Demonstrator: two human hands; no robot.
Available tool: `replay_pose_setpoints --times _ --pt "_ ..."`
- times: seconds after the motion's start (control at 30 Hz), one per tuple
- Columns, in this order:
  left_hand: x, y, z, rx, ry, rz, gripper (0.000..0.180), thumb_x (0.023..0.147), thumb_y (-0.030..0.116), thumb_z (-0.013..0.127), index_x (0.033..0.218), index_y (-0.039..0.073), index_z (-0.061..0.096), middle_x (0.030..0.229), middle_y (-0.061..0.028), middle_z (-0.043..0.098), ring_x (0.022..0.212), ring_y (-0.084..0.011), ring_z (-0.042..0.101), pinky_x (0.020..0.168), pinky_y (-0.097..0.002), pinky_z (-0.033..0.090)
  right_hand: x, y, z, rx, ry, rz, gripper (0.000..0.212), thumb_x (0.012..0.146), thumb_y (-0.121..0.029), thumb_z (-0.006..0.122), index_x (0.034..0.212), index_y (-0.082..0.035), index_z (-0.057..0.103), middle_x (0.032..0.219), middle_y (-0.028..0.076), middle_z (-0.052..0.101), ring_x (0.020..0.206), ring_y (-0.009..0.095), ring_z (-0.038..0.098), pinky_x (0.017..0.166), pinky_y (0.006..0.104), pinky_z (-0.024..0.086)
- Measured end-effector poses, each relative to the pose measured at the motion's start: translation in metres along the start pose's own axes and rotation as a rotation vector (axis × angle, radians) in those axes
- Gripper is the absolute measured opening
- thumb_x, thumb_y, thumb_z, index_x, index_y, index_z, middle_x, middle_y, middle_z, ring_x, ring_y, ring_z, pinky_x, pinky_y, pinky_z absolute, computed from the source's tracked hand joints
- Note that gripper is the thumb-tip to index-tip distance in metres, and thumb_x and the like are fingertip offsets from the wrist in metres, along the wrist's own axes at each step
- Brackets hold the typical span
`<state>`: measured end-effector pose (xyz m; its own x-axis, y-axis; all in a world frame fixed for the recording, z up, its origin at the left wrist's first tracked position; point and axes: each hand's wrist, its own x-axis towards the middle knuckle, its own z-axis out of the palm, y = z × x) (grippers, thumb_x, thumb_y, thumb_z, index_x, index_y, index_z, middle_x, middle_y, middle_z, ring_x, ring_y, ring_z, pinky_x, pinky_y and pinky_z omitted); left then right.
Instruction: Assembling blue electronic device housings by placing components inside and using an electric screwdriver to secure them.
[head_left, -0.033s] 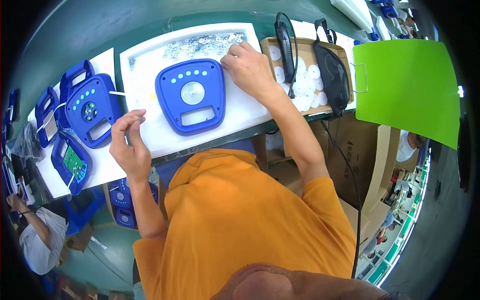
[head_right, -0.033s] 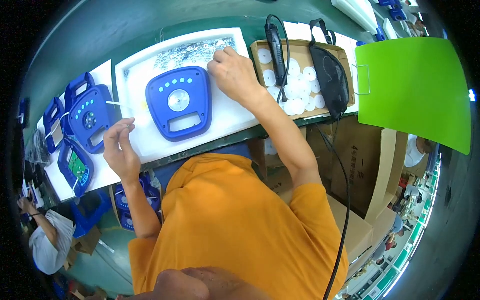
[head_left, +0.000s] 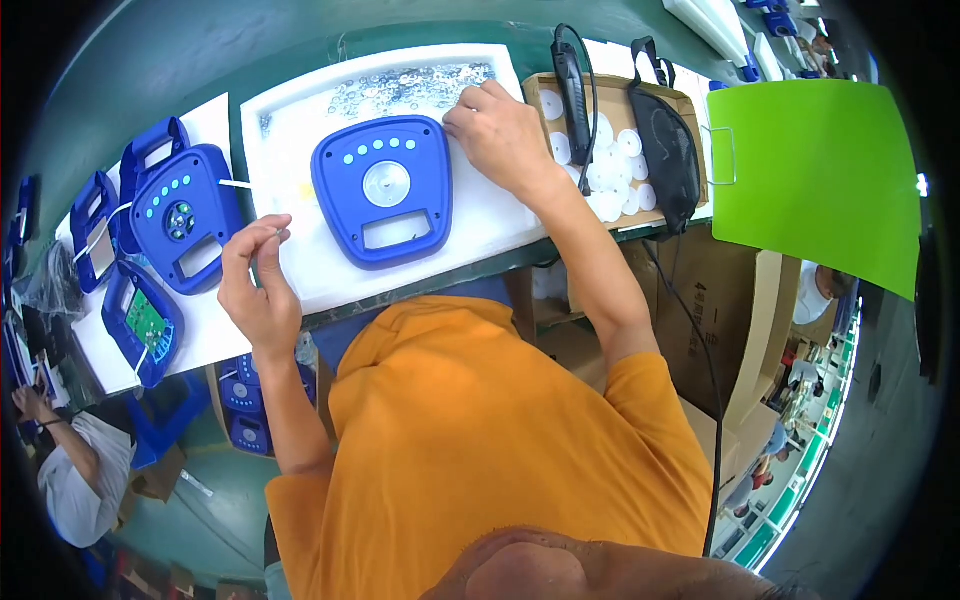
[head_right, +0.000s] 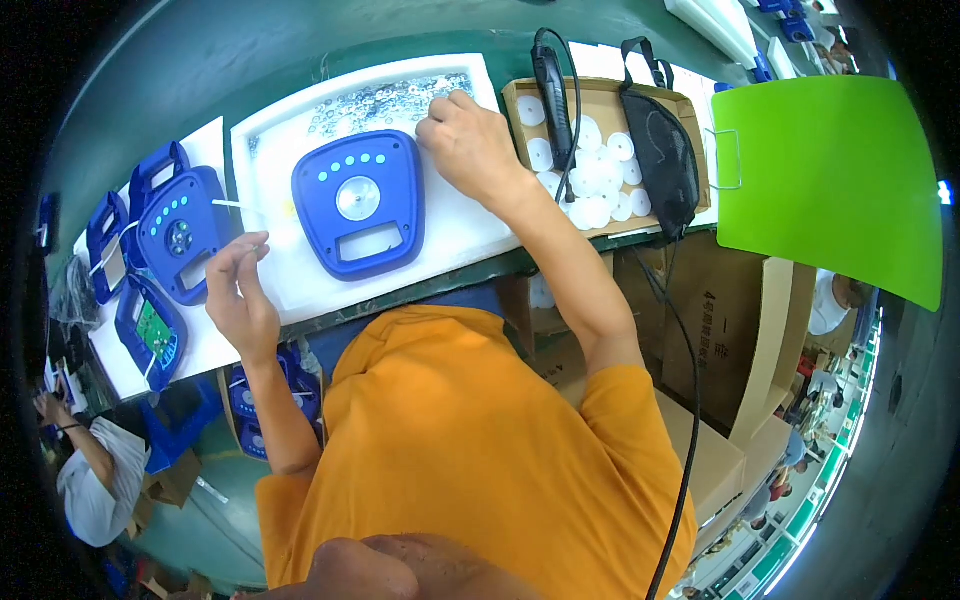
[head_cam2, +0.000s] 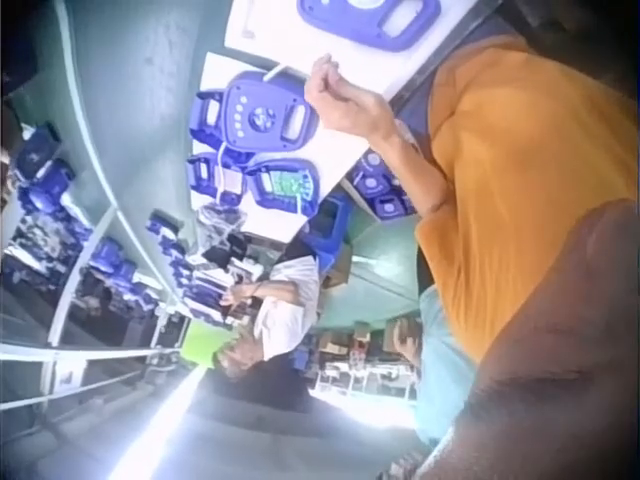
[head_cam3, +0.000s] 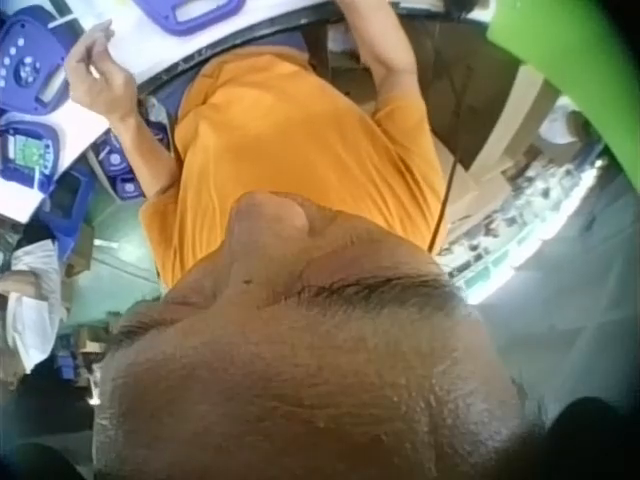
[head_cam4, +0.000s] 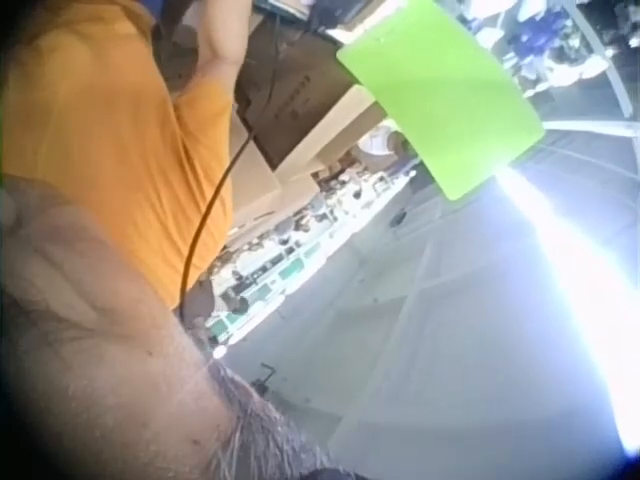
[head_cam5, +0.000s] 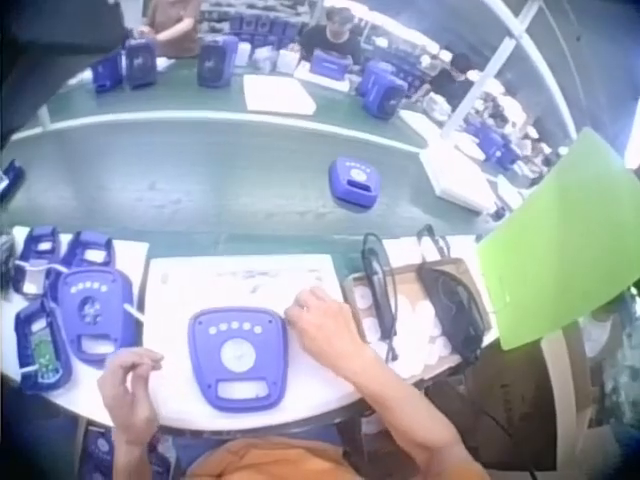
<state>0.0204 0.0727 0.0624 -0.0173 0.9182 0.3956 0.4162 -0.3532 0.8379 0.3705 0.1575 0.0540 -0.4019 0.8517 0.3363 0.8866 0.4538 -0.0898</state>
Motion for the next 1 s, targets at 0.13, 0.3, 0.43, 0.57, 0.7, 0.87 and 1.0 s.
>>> replay_pose_setpoints --times 0.13,0.3,0.43,0.57,0.7,0.87,1.0 --pt "0.010 0.001 0.005 0.008 -0.023 0.020 0.007 0.115 -0.003 0.063 0.115 -0.002 0.070 0.114 -0.0158 0.083 0.102 -0.0245 0.080 0.092 -0.0353 0.066 0.007 0.002 0.003 -0.037 -0.040 0.012 0.005 0.094 -0.017 0.085 0.096 -0.012 0.085 0.094 0.003 0.076 0.098 0.026 0.074 0.080 0.0424 0.063" --pt "0.019 0.003 0.013 0.048 -0.060 0.090 0.006 0.109 -0.008 0.067 0.113 -0.003 0.070 0.110 -0.0157 0.082 0.099 -0.0268 0.080 0.090 -0.0363 0.063 0.012 -0.019 -0.017 0.216 0.171 -0.052 0.007 0.090 -0.012 0.088 0.093 -0.011 0.083 0.093 0.005 0.078 0.090 0.027 0.075 0.077 0.0413 0.063" --pt "0.027 0.014 0.022 0.093 -0.096 0.169 0.008 0.103 -0.009 0.073 0.109 -0.003 0.071 0.105 -0.0162 0.080 0.095 -0.0321 0.079 0.086 -0.0384 0.061 0.004 -0.056 -0.022 0.328 0.281 -0.174 0.016 0.084 -0.009 0.094 0.093 -0.010 0.080 0.093 0.004 0.078 0.084 0.023 0.074 0.069 0.0366 0.062" --pt "0.032 0.011 0.031 0.093 -0.117 0.228 0.010 0.101 -0.008 0.075 0.108 -0.001 0.072 0.102 -0.0158 0.079 0.093 -0.0346 0.078 0.083 -0.0391 0.061 -0.003 -0.068 -0.011 0.233 0.249 -0.280 0.018 0.082 -0.011 0.093 0.094 -0.011 0.079 0.093 0.001 0.076 0.083 0.020 0.073 0.064 0.0338 0.061" --pt "0.035 0.012 0.037 0.116 -0.138 0.245 0.011 0.100 -0.007 0.076 0.107 0.000 0.073 0.100 -0.0148 0.078 0.091 -0.0344 0.078 0.080 -0.0395 0.061 -0.005 -0.069 -0.011 0.173 0.185 -0.341 0.018 0.081 -0.014 0.086 0.098 -0.012 0.080 0.094 0.000 0.074 0.084 0.019 0.073 0.064 0.0332 0.061" --pt "0.039 0.018 0.046 0.163 -0.174 0.276 0.013 0.096 -0.005 0.079 0.106 0.001 0.074 0.100 -0.0117 0.079 0.089 -0.0334 0.078 0.078 -0.0411 0.062 -0.004 -0.065 -0.015 0.185 0.202 -0.392 0.022 0.080 -0.014 0.084 0.102 -0.011 0.081 0.095 0.001 0.075 0.085 0.020 0.074 0.064 0.0337 0.061" --pt "0.045 0.019 0.059 0.216 -0.208 0.369 0.015 0.094 -0.002 0.081 0.107 0.004 0.075 0.100 -0.0101 0.079 0.091 -0.0318 0.079 0.079 -0.0411 0.062 -0.009 -0.058 -0.020 0.274 0.361 -0.245 0.025 0.079 -0.009 0.092 0.101 -0.009 0.082 0.093 0.002 0.075 0.081 0.021 0.073 0.064 0.0341 0.060"
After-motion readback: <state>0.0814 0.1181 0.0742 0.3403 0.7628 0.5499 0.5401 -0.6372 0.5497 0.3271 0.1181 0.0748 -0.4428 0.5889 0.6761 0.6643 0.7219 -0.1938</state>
